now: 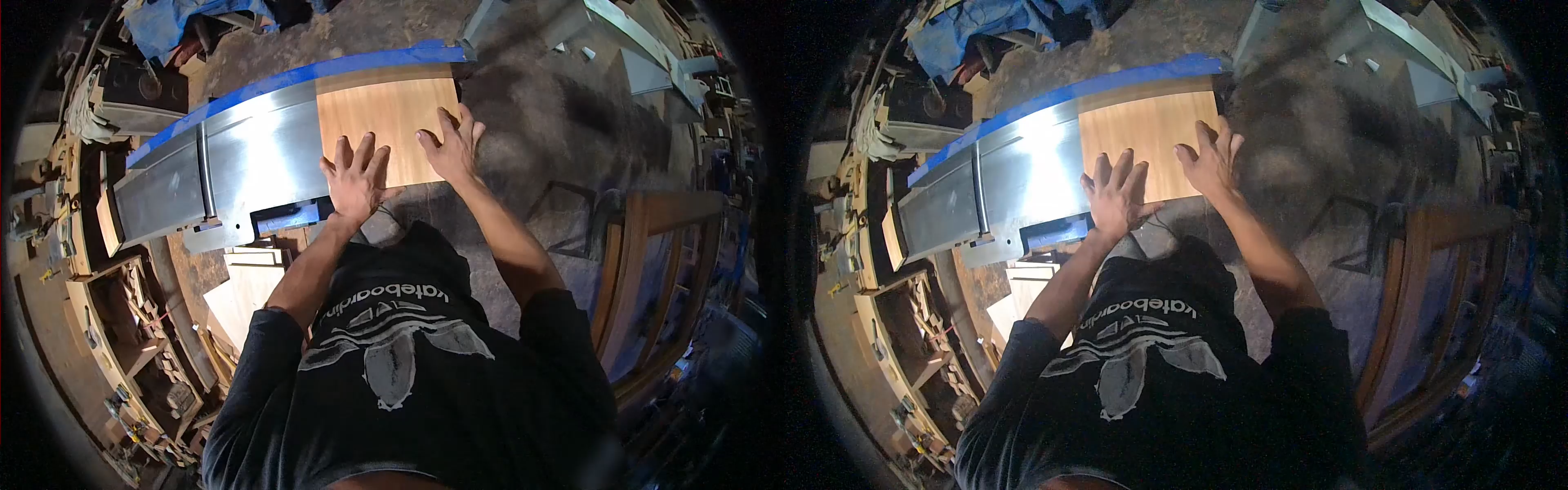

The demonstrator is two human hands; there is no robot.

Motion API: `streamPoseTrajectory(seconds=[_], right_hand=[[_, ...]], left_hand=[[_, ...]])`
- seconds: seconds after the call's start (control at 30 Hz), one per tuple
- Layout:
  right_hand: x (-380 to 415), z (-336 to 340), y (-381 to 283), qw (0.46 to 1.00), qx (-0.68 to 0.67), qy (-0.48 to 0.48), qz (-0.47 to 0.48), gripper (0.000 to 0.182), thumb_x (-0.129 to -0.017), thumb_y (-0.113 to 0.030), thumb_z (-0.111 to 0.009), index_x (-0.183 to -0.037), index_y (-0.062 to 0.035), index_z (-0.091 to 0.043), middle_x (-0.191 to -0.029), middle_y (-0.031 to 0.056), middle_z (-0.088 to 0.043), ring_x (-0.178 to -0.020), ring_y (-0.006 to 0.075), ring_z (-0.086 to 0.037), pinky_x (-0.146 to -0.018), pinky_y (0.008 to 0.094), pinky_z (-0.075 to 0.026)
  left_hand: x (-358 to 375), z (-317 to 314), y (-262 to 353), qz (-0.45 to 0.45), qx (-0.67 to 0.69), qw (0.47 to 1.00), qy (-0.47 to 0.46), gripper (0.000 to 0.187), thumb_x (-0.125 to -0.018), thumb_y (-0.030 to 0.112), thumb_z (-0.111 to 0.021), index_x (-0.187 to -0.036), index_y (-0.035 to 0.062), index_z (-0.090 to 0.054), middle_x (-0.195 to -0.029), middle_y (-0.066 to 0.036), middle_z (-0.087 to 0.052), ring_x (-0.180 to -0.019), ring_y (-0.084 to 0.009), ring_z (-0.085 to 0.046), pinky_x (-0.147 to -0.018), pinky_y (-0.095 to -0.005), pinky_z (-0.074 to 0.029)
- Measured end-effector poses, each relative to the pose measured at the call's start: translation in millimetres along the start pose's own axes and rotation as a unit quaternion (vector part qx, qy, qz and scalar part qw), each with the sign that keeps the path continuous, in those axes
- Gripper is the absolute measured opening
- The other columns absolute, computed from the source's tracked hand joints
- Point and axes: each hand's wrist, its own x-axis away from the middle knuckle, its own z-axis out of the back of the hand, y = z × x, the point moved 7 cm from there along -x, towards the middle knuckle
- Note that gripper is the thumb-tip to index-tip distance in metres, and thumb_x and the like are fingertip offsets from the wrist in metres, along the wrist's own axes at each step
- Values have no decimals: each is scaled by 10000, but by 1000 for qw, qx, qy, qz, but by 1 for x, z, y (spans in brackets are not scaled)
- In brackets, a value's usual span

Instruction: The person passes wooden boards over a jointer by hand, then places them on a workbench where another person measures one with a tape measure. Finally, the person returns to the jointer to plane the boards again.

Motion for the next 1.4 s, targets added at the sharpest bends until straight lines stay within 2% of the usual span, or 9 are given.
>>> streamPoseTrajectory(seconds=[0.2, 0.3, 0.37, 0.4, 0.53, 0.97, 1.2, 1.27, 1.4], right_hand=[[1, 0, 2, 1000, -10, 1, -14, 696, -831, -444, -751, -1354, -32, -548, -1472, 291, -314, -1252, 451, -344, -1058, 531, -364], [-2, 1, 4, 999, -13, 31, -18, 742, -808, -429, -774, -1376, -24, -521, -1449, 290, -359, -1246, 446, -364, -1069, 535, -344], [-3, 5, 8, 999, -44, 26, -19, 758, -801, -413, -781, -1384, -13, -507, -1432, 291, -383, -1247, 446, -375, -1073, 539, -335], [-4, 6, 11, 997, -73, 18, -23, 776, -793, -398, -788, -1391, -1, -493, -1415, 292, -406, -1247, 446, -385, -1077, 542, -327], [0, -1, 27, 997, -69, 24, -39, 766, -810, -372, -774, -1382, 37, -470, -1374, 257, -451, -1239, 423, -407, -1068, 541, -344], [2, 0, 13, 999, -33, 30, -13, 624, -868, -358, -734, -1347, -12, -533, -1339, 217, -459, -1224, 408, -420, -1049, 518, -371], [6, 10, 14, 1000, -25, -8, -2, 668, -846, -376, -742, -1360, -8, -523, -1376, 237, -460, -1227, 424, -423, -1050, 522, -366], [11, 9, 16, 998, -38, -50, -20, 717, -824, -373, -758, -1379, 2, -502, -1394, 247, -449, -1233, 423, -422, -1054, 524, -361], [17, 3, 15, 997, -48, -44, -30, 739, -818, -368, -761, -1391, 10, -487, -1414, 263, -429, -1241, 430, -409, -1055, 526, -361]], left_hand=[[1, -2, -4, 11, -2, 999, -33, 902, -636, 739, -739, -1369, 245, -559, -1514, -30, -412, -1390, -422, -329, -969, -784, -323], [3, 6, -14, 34, 78, 996, -21, 924, -643, 668, -809, -1421, 262, -517, -1530, -117, -373, -1419, -432, -297, -1013, -733, -333], [7, 26, -41, 106, 235, 961, 104, 986, -655, 601, -852, -1475, 230, -450, -1528, -239, -331, -1423, -445, -287, -1052, -668, -367], [11, 21, -56, 166, 170, 968, 80, 997, -709, 500, -870, -1494, 108, -396, -1465, -324, -381, -1393, -463, -339, -1061, -571, -411], [11, -9, -86, 266, 291, 918, -37, 936, -748, 383, -846, -1440, -56, -394, -1341, -313, -530, -1272, -435, -493, -1065, -466, -432], [6, -6, -66, 187, 154, 970, -16, 857, -698, 367, -838, -1381, 11, -462, -1270, -173, -541, -1190, -365, -526, -1010, -490, -426], [25, 16, -53, 193, 235, 952, -23, 1109, -656, 472, -903, -1485, 0, -338, -1476, -337, -328, -1395, -468, -341, -1162, -545, -311], [28, 17, -39, 135, 135, 980, -48, 1147, -623, 494, -912, -1490, 16, -333, -1484, -382, -279, -1447, -458, -273, -1172, -560, -301], [24, 11, -13, 53, 62, 996, 25, 997, -607, 577, -872, -1407, 104, -511, -1523, -291, -305, -1340, -543, -333, -1095, -602, -356]])
